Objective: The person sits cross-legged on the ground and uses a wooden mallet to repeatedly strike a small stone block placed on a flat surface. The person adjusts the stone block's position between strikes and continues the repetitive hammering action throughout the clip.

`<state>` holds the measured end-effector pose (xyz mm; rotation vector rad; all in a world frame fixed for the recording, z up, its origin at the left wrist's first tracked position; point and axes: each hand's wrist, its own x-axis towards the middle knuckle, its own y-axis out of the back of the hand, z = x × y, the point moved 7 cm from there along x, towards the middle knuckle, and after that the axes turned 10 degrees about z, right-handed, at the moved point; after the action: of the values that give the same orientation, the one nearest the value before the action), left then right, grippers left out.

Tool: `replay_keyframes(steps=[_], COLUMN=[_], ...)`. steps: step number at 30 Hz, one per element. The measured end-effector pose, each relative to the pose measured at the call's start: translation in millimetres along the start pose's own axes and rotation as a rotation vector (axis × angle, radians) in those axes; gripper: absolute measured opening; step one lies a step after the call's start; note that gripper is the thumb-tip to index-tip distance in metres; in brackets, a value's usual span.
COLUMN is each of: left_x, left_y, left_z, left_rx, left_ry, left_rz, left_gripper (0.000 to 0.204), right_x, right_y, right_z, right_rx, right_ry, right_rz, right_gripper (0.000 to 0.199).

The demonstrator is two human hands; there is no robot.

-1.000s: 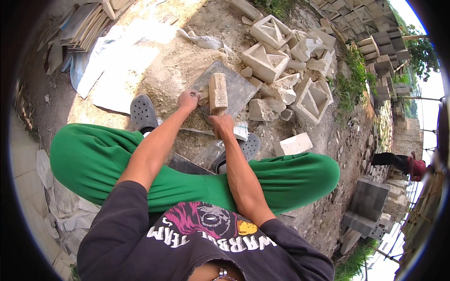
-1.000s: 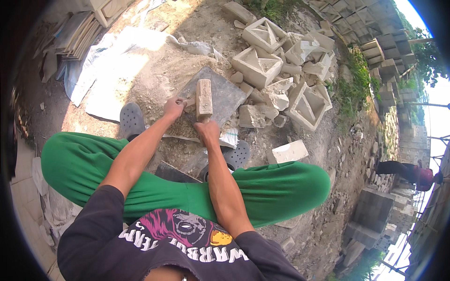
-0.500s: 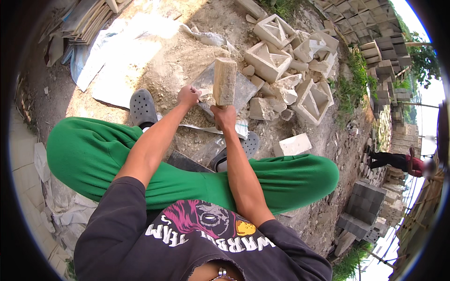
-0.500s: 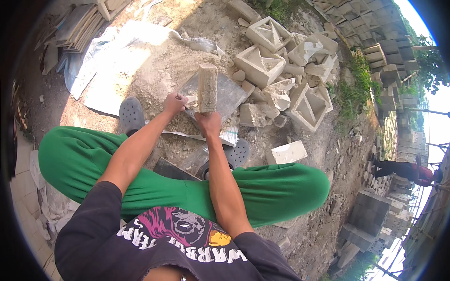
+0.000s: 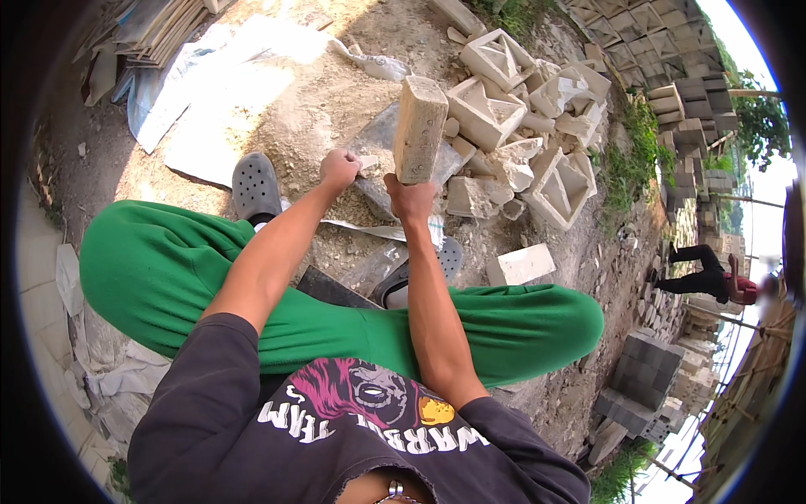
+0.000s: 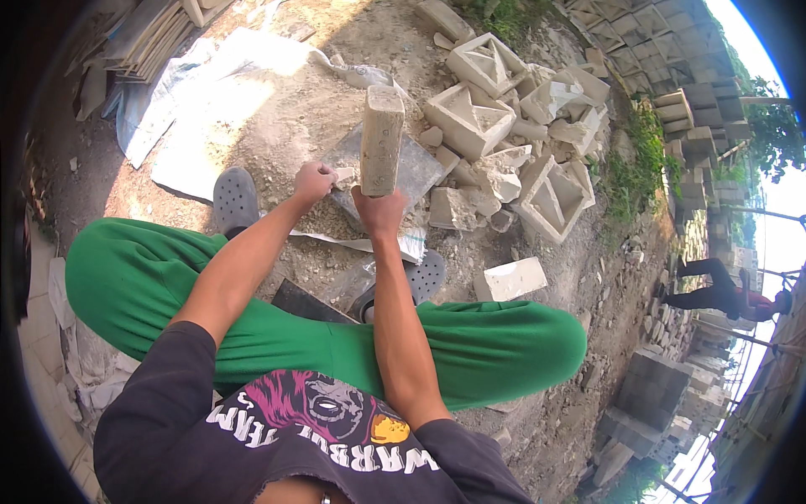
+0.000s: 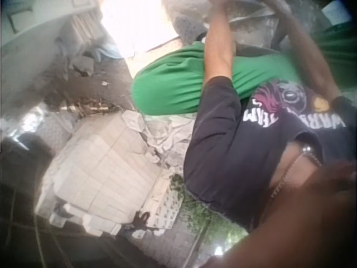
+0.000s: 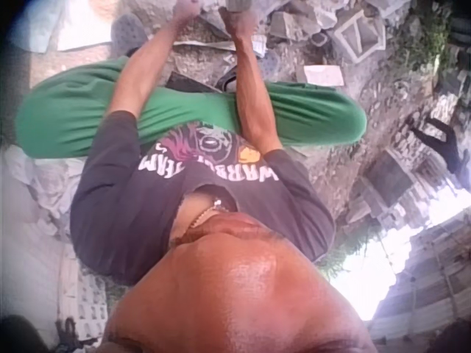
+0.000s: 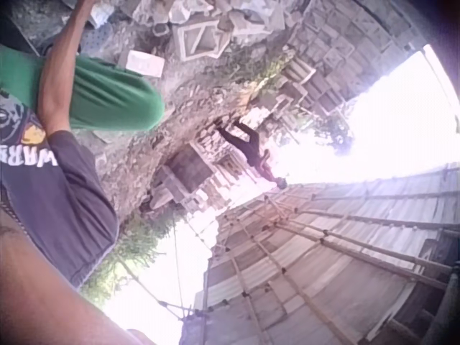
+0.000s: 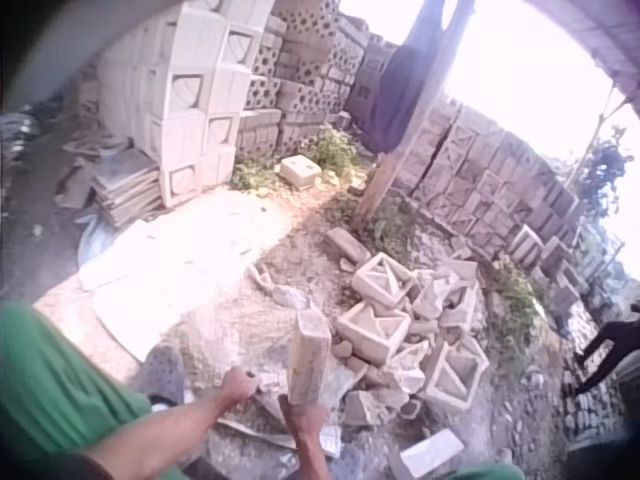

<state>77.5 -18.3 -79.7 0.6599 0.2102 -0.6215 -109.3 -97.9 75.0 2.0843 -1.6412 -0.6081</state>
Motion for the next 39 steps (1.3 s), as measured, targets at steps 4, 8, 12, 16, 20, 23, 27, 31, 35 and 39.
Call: replay_keyframes(steps=[4,8,12,16,20,23,27,31,35,39], left_x=[-8.3,-3.4,1.0,0.0,-6.0,-9.3,-4.1,-3.9,-3.1,-7.7], left_y=[3.5,9.2,3.4,0.9,2.0,3.2,2.8,-1.2,-6.1,-5.6], left_z=[26.3,13.1,-6.4,-6.6,10.5,22.5,13.0,0.2,5.9,22.7], left_rx=[0.123,0.106,-0.016,-0.017,0.018,0.090,0.112,0.007,-0.015,0.063], left_ry=[-0.107,-0.013,0.000,0.022,-0.004,-0.022,-0.002,-0.016,-0.034,-0.016], left_rz=[0.020,-0.007,-0.013,-0.020,-0.002,-0.019,-0.013,0.006,-0.034,-0.041], left_gripper=[0.017,0.020,0.021,0.021,0.020,0.020,0.020,0.021,0.021,0.023], right_x=[-12.3,-13.1,-9.2,1.1,-4.6,-5.5,-2.8,0.1,2.9,-3.4], right_y=[-37.3,-35.0,-7.3,0.4,-28.8,-40.5,-23.2,-2.0,-12.7,-35.0], right_z=[89.9,78.0,5.0,-13.6,57.8,100.0,62.7,-3.8,10.9,72.1], right_rx=[-0.212,-0.290,-0.050,0.052,-0.193,-0.246,-0.170,-0.033,-0.017,-0.321], right_ry=[-0.232,-0.200,-0.009,-0.036,-0.082,-0.237,-0.159,-0.071,-0.060,-0.157], right_rz=[-0.211,-0.203,0.017,-0.017,-0.127,-0.238,-0.159,-0.076,-0.093,-0.233], right_gripper=[0.039,0.032,0.030,0.036,0.032,0.034,0.033,0.036,0.038,0.039])
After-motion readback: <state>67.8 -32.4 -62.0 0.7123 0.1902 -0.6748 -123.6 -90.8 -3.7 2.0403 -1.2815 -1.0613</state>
